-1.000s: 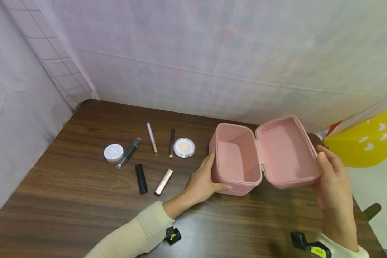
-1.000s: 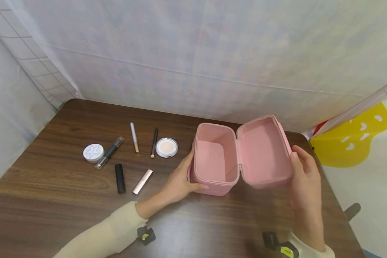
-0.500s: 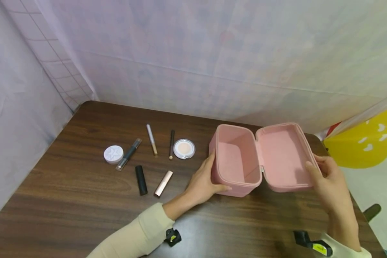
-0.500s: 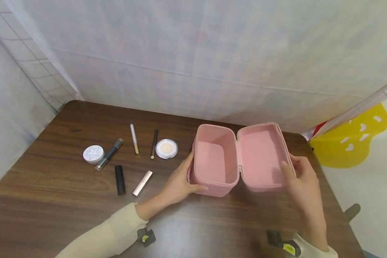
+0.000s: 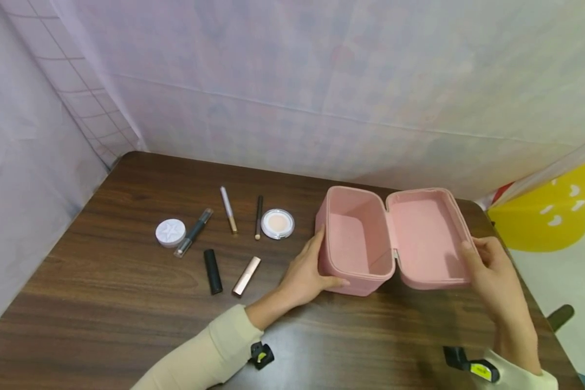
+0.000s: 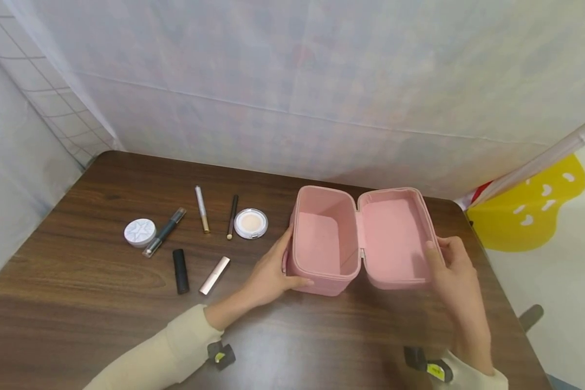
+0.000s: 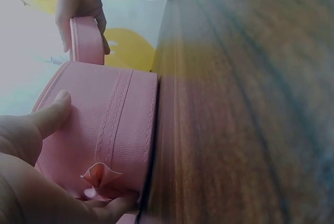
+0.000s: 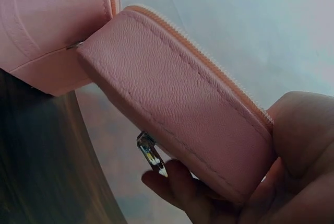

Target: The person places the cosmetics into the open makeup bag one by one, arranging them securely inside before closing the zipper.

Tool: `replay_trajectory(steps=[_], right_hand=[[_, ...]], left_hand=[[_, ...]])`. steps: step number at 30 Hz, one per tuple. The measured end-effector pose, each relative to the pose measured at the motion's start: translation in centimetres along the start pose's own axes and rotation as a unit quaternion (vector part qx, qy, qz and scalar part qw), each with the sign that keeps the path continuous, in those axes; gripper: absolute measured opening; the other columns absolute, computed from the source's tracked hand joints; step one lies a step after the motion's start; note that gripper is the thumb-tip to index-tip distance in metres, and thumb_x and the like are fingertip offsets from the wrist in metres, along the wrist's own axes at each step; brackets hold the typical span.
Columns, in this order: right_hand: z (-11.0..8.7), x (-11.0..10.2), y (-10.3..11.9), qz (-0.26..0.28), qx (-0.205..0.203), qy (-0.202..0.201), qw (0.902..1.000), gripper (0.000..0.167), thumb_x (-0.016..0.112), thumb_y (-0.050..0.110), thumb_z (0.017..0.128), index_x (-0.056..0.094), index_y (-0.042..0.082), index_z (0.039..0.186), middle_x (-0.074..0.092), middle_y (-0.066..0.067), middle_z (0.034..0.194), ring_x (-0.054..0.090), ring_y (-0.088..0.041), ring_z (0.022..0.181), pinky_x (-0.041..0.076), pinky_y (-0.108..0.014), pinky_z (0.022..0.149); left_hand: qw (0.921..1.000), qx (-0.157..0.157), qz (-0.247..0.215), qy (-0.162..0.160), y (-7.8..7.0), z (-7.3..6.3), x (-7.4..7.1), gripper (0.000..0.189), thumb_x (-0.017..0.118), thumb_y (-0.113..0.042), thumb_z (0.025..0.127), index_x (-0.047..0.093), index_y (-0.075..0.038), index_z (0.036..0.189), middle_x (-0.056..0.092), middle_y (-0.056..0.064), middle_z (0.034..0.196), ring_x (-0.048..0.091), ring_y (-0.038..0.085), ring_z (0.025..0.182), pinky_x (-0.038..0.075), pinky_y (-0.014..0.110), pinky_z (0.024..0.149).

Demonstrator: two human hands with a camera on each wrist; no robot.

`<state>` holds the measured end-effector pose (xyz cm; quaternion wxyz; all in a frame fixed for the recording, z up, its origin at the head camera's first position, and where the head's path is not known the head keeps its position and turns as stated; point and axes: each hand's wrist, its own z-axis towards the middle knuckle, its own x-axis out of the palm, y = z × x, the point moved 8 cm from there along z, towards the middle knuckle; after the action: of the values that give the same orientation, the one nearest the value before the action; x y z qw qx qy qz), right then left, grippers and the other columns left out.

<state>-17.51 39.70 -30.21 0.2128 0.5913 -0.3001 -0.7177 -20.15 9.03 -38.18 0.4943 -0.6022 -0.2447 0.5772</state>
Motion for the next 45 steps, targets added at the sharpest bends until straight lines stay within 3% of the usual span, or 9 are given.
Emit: replay_trajectory(steps=[3,9,12,18,24,28,34,39,45], right_hand=[[0.2,0.4,-0.5,0.005,0.006,0.021,0.9997,0.038,0.039,0.028,0.103,0.039,-0.007,0.118,0.053,-0.038,0.105,0.057,-0.007,0.066,0.048,-0.024,0.054],[0.3,1.7,-1.7,0.025,0.029,0.102,0.9941,0.038,0.033,0.031,0.104,0.033,-0.006,0.113,0.052,-0.026,0.094,0.058,-0.016,0.067,0.051,-0.033,0.056],[0.3,1.8,-1.9,0.017,0.036,0.113,0.9928,0.039,0.031,0.032,0.104,0.032,-0.006,0.112,0.05,-0.026,0.095,0.057,-0.017,0.068,0.051,-0.033,0.056],[0.1,0.9,-0.8,-0.029,0.019,0.079,0.9963,0.044,0.035,0.03,0.104,0.031,-0.01,0.119,0.05,-0.029,0.098,0.055,-0.017,0.068,0.048,-0.03,0.054],[0.3,0.1,0.7,-0.004,-0.01,0.042,0.999,0.055,0.041,0.027,0.103,0.027,-0.013,0.137,0.045,-0.038,0.115,0.054,-0.004,0.072,0.049,-0.019,0.057],[0.4,-0.2,0.5,-0.024,0.0,0.017,0.9996,0.061,0.043,0.033,0.101,0.026,-0.005,0.146,0.042,-0.037,0.13,0.048,-0.002,0.082,0.041,-0.009,0.062],[0.2,-0.2,0.2,-0.027,-0.007,0.005,0.9996,0.059,0.042,0.035,0.102,0.026,0.008,0.151,0.041,-0.031,0.137,0.048,-0.003,0.087,0.039,-0.007,0.067],[0.1,-0.2,-0.1,0.009,-0.011,-0.002,0.9999,0.055,0.043,0.031,0.102,0.024,0.018,0.152,0.034,-0.024,0.147,0.049,-0.001,0.094,0.041,-0.005,0.071],[0.2,-0.1,0.2,0.015,-0.017,-0.008,0.9997,0.055,0.045,0.026,0.101,0.024,0.021,0.152,0.03,-0.023,0.149,0.048,-0.002,0.092,0.044,-0.007,0.069]], left_hand=[[1.0,-0.003,0.0,-0.001,0.1,0.0,-0.1,0.11,0.086,-0.037,0.069,0.019,-0.012,0.153,0.034,0.011,0.15,0.043,0.035,0.127,0.039,0.049,0.099],[1.0,-0.01,0.0,-0.001,0.1,0.0,-0.1,0.11,0.085,-0.037,0.069,0.019,-0.013,0.153,0.034,0.01,0.15,0.044,0.036,0.127,0.039,0.052,0.098],[1.0,-0.01,0.001,-0.001,0.1,0.0,0.0,0.11,0.085,-0.037,0.069,0.019,-0.013,0.153,0.034,0.01,0.15,0.044,0.035,0.127,0.039,0.052,0.098],[1.0,-0.003,-0.005,-0.004,-0.1,0.0,-0.1,0.109,0.087,-0.033,0.068,0.021,-0.011,0.152,0.037,0.012,0.148,0.043,0.033,0.127,0.038,0.048,0.1],[0.9997,0.011,-0.019,-0.003,-0.5,0.0,-0.3,0.105,0.086,-0.028,0.07,0.023,-0.005,0.151,0.036,0.014,0.148,0.039,0.029,0.131,0.033,0.043,0.105],[0.9993,0.017,-0.033,0.004,-0.5,0.0,-0.3,0.103,0.086,-0.025,0.071,0.024,-0.003,0.15,0.036,0.016,0.148,0.037,0.028,0.133,0.031,0.041,0.107],[0.999,0.028,-0.033,0.011,-0.7,-0.3,-0.9,0.096,0.084,-0.025,0.073,0.028,0.002,0.147,0.039,0.019,0.145,0.039,0.03,0.131,0.032,0.042,0.106],[0.9988,0.046,-0.006,0.017,-1.4,-1.0,-2.5,0.082,0.079,-0.028,0.078,0.038,0.0,0.143,0.045,0.017,0.141,0.045,0.031,0.126,0.036,0.043,0.103],[0.9993,0.019,0.014,0.03,-1.2,-2.2,-6.3,0.072,0.078,-0.029,0.08,0.046,-0.011,0.141,0.05,0.009,0.139,0.053,0.032,0.116,0.043,0.045,0.094]])
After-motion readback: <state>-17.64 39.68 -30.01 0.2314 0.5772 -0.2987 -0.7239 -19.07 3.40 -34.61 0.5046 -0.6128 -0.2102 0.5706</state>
